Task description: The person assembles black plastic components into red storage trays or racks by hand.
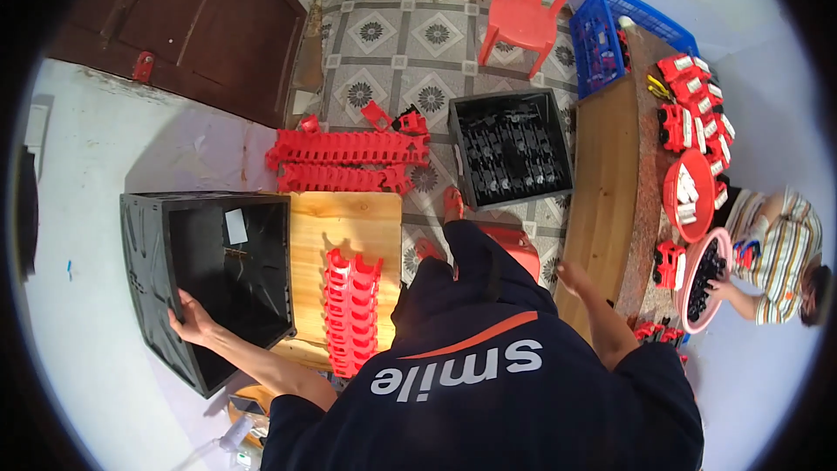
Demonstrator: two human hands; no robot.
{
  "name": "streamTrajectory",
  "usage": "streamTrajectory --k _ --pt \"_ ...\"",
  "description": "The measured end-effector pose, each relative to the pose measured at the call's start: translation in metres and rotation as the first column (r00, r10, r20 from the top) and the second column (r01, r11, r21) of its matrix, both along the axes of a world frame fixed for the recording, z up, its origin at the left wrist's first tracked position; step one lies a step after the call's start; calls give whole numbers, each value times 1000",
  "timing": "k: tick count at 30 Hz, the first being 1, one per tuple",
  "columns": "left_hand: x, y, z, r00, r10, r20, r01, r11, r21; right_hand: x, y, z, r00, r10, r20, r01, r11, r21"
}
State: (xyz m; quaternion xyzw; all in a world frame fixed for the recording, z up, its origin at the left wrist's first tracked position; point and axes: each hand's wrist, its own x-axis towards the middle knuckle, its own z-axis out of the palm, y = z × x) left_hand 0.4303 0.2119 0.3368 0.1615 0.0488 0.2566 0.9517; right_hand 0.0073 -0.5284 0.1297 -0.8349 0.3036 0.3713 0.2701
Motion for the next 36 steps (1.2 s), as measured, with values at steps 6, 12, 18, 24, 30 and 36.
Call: streamTrajectory --k 6,12,18,24,30,36 --pt "11 -85 48 999 -3 49 0 998 66 -73 -41 -41 967 -252 24 252 967 27" --pt "46 -171 111 994 -100 54 86 972 220 -47 -98 -99 830 -545 120 544 838 44" --pt "143 -241 136 942 -333 46 312 917 250 39 -84 -111 609 -724 324 703 682 201" --pt "302 -368 89 847 -517 -126 531 800 279 28 -59 -143 547 -826 133 759 557 338" --pt "494 -524 -51 672 -577 -464 697 704 133 132 -99 -109 520 -841 148 812 541 217" --pt "664 -706 -246 343 -690 -637 815 556 -164 340 -140 -38 144 -954 263 958 201 203"
